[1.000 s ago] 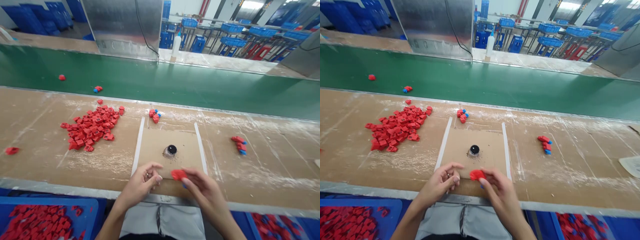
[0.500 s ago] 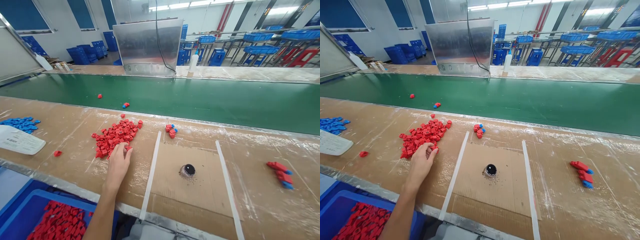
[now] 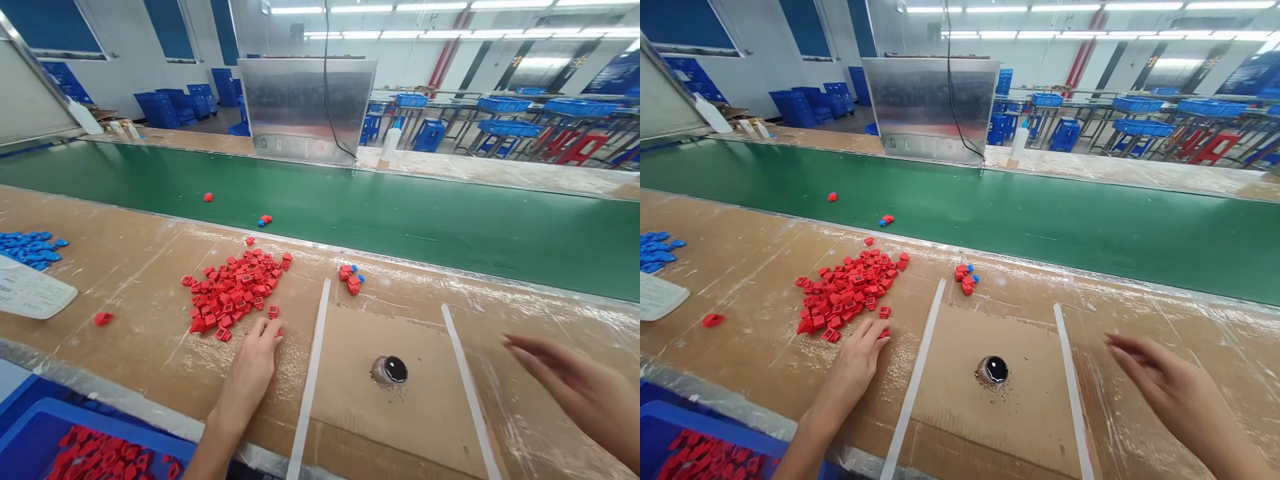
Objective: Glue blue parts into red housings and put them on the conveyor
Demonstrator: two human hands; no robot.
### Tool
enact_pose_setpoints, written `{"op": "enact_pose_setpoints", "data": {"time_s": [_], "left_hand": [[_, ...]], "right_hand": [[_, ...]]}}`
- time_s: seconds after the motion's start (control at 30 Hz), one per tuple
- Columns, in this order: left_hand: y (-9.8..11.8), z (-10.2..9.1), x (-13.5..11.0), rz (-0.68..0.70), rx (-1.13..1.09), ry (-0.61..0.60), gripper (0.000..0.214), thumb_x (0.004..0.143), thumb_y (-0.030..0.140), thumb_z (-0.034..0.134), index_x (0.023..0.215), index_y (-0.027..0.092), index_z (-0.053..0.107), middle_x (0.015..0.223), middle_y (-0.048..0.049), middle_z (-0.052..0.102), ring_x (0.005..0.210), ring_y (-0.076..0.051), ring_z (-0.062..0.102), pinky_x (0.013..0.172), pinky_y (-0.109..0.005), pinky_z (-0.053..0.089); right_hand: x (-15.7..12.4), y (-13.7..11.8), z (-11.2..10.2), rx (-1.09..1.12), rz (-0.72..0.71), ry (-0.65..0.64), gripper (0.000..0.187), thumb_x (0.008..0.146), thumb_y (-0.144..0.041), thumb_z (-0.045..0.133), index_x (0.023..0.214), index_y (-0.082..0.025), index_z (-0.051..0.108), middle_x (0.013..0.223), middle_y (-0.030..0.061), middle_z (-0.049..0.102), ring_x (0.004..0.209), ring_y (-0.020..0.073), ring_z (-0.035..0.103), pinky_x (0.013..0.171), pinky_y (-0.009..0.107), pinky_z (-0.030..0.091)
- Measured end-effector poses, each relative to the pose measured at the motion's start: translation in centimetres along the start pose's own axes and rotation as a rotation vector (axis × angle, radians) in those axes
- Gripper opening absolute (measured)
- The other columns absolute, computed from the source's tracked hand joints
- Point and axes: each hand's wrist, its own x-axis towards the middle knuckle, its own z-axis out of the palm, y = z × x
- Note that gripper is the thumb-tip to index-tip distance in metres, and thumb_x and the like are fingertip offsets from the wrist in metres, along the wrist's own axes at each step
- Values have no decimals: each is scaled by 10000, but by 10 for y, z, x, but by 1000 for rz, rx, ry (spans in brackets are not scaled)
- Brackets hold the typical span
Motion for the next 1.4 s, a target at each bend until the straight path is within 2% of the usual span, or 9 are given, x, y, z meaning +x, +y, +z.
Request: {"op": "enact_pose_setpoints", "data": {"time_s": [0.17,0.3,0.43,0.63,0.83,0.97,1.1,1.27,1.4], "left_hand": [[17,-1,-14,-43,-204,79,277,972,189,411,1066,206,671,1058,-82,654,1009,-219,636,883,-352,509],[19,10,-26,-111,-273,106,227,911,249,522,1004,216,726,991,-73,650,846,-200,662,717,-299,552],[8,21,-30,-140,-323,132,251,867,401,582,999,238,719,967,-63,712,847,-225,695,757,-332,573],[-5,32,-17,-369,-518,97,490,688,603,691,985,221,614,972,-71,766,916,-292,733,806,-410,613],[1,39,-16,-294,-386,85,536,685,669,632,1011,247,684,994,-43,719,785,-243,704,722,-365,589],[21,45,-14,-122,-423,13,462,744,583,644,1052,242,699,1016,-44,689,719,-193,662,677,-317,559],[51,49,-16,-166,-580,-26,510,760,458,698,1192,198,624,898,-28,673,692,-173,643,691,-299,561],[81,51,-22,-126,-750,-140,242,805,319,685,1012,195,698,890,-33,660,766,-171,632,708,-280,526],[92,58,-33,-134,-873,-194,225,831,295,680,1038,211,710,922,-35,658,793,-168,621,725,-272,511]], "right_hand": [[102,-71,90,26,-338,-539,377,949,-487,450,1132,-244,672,1051,103,694,812,227,673,668,369,546],[120,-104,116,-84,-494,-497,315,956,-298,426,1151,-239,666,1115,92,648,860,215,646,733,368,519],[101,-71,90,-104,-396,-315,292,960,-293,445,1154,-220,650,1124,87,637,975,221,628,856,372,497],[32,29,6,-258,11,80,348,964,-413,420,1099,-180,639,1044,118,655,846,221,630,816,391,501],[-30,91,-35,-320,332,223,526,918,-579,393,989,-138,671,892,143,693,726,237,630,676,377,500],[-38,97,-33,-325,355,185,612,879,-657,402,976,-146,724,868,135,664,717,245,616,685,391,476],[-36,90,-28,-281,291,88,589,855,-681,430,965,-192,739,846,105,653,714,243,613,692,388,474],[-43,79,-23,-238,250,49,514,799,-648,519,953,-187,687,991,153,697,790,292,640,727,442,498],[-50,55,-16,-155,267,-7,495,821,-615,536,998,-174,674,978,154,725,769,283,674,695,425,533]]}}
